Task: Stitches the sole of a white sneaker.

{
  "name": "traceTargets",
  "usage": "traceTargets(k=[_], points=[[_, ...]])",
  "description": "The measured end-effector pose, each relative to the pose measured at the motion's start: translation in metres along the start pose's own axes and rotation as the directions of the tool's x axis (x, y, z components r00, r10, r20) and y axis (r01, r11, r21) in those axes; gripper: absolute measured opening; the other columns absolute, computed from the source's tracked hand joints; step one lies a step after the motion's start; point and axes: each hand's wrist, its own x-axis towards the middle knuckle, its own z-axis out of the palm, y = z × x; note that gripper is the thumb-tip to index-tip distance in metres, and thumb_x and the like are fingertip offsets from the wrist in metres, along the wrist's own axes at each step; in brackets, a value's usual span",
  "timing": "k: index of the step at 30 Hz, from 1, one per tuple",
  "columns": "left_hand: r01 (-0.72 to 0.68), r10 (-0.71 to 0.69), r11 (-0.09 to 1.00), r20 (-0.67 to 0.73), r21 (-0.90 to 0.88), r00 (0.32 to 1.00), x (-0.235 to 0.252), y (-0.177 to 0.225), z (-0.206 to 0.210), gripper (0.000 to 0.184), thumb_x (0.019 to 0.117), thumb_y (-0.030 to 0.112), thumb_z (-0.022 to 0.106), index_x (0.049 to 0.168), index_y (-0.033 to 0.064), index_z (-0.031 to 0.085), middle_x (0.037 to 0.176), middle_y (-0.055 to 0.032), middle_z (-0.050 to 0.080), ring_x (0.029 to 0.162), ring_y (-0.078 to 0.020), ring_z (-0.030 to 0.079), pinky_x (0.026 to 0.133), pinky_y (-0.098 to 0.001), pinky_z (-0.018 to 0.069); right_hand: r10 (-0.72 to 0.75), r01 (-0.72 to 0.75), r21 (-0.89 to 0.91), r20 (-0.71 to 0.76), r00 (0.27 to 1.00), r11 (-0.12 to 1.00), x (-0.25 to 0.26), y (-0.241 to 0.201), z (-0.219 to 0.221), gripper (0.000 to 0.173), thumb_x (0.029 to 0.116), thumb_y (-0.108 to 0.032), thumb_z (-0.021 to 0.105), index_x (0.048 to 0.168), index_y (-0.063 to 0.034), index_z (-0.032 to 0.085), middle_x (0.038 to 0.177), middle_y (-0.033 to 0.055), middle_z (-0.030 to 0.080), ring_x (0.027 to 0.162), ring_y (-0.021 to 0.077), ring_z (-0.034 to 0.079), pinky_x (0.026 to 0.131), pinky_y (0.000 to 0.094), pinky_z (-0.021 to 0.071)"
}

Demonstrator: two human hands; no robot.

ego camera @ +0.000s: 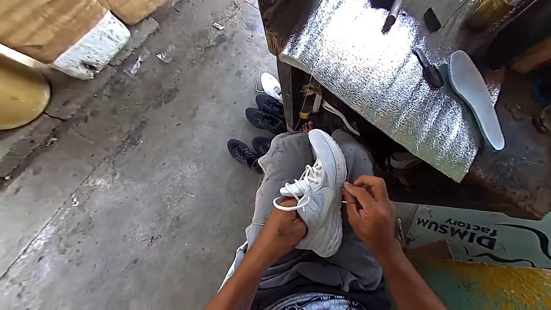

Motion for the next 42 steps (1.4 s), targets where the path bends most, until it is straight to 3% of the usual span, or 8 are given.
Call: traceTargets(k=[8,13,18,21,28,31,35,42], points=[[0.005,-0.013,0.996,0.082,0.093,0.997,-0.005,0.002,-0.009,0.018,0.0938,0.006,0.058,0.105,0.0064,0.072,0.103,0.0007,0.074,0.102,-0.0003,0.067,0.096,-0.0245,0.0544,0.099,-0.077,0.274,-0.067,0.993,0.959,0.010,-0.007,-0.049,0.012,0.0978,-0.014,0.058,0.095,-0.0048,0.066,0.112,0.0077,0.066,0.082,0.0063,0.062,0.066,0.0196,0.0538],[0.001,-0.022,0.982,0.109,0.190,0.994,-0.007,0.001,-0.016,0.018,0.0935,0.008,0.058,0.104,0.0088,0.073,0.103,0.0007,0.074,0.102,-0.0007,0.067,0.095,-0.0248,0.0549,0.247,-0.397,0.846,0.325,0.913,0.356,-0.008,0.006,-0.073,0.009,0.1029,-0.022,0.061,0.108,-0.0163,0.065,0.083,-0.0031,0.068,0.057,0.0023,0.057,0.050,0.0179,0.0506],[0.009,-0.034,0.971,0.101,0.238,0.994,-0.010,0.003,-0.016,0.020,0.0917,0.008,0.058,0.104,0.0085,0.073,0.105,-0.0004,0.074,0.103,-0.0015,0.067,0.096,-0.0256,0.0541,0.299,-0.312,0.076,0.146,0.943,0.947,-0.008,0.012,-0.042,0.027,0.1010,-0.027,0.061,0.104,-0.0086,0.080,0.082,0.0029,0.069,0.070,0.0080,0.064,0.063,0.0259,0.0541],[0.020,-0.046,0.966,0.097,0.259,0.994,-0.012,0.004,-0.017,0.020,0.0952,0.011,0.055,0.103,0.0099,0.073,0.103,0.0014,0.073,0.101,0.0005,0.067,0.093,-0.0229,0.0542,0.249,-0.243,-0.058,0.145,0.957,0.968,-0.003,0.002,-0.019,0.025,0.0970,-0.024,0.064,0.112,-0.0120,0.081,0.080,0.0078,0.073,0.066,0.0200,0.068,0.060,0.0406,0.0558],[0.041,-0.062,0.943,0.054,0.330,0.997,-0.068,-0.023,-0.071,0.027,0.0970,0.016,0.046,0.095,0.0125,0.073,0.089,0.0044,0.069,0.082,-0.0018,0.064,0.075,-0.0228,0.0559,0.278,-0.372,0.144,0.440,0.854,0.917,-0.067,0.059,-0.102,0.021,0.1010,-0.025,0.060,0.098,-0.0109,0.076,0.140,0.0144,0.059,0.095,0.0135,0.069,0.075,0.0316,0.0609],[0.125,-0.148,0.930,0.041,0.345,0.988,-0.113,-0.054,-0.106,0.026,0.0944,0.017,0.047,0.093,0.0144,0.073,0.086,0.0072,0.068,0.077,0.0006,0.063,0.071,-0.0199,0.0545,0.632,-0.617,-0.207,0.459,0.624,0.759,-0.155,0.138,-0.105,0.023,0.1019,-0.011,0.057,0.111,0.0027,0.072,0.125,0.0244,0.066,0.114,0.0404,0.065,0.095,0.0623,0.0522],[0.128,-0.175,0.958,0.165,0.258,0.971,-0.126,-0.076,-0.116,0.025,0.0900,0.011,0.049,0.086,0.0151,0.074,0.094,0.0060,0.071,0.089,-0.0008,0.065,0.078,-0.0206,0.0547,0.800,-0.721,-0.460,0.560,0.217,0.517,-0.194,0.176,-0.061,0.037,0.1033,-0.018,0.059,0.140,-0.0093,0.062,0.123,0.0216,0.069,0.111,0.0398,0.068,0.098,0.0641,0.0507],[-0.174,0.260,0.877,0.138,-0.447,0.956,-0.097,-0.038,-0.099,0.021,0.0999,0.030,0.060,0.086,0.0270,0.076,0.152,0.0039,0.055,0.142,-0.0218,0.049,0.117,-0.0388,0.0427,0.934,-0.757,-0.603,0.357,0.024,0.250,-0.229,0.229,-0.068,0.056,0.0975,-0.024,0.071,0.144,0.0013,0.051,0.125,0.0317,0.065,0.111,0.0481,0.066,0.095,0.0655,0.0513]])
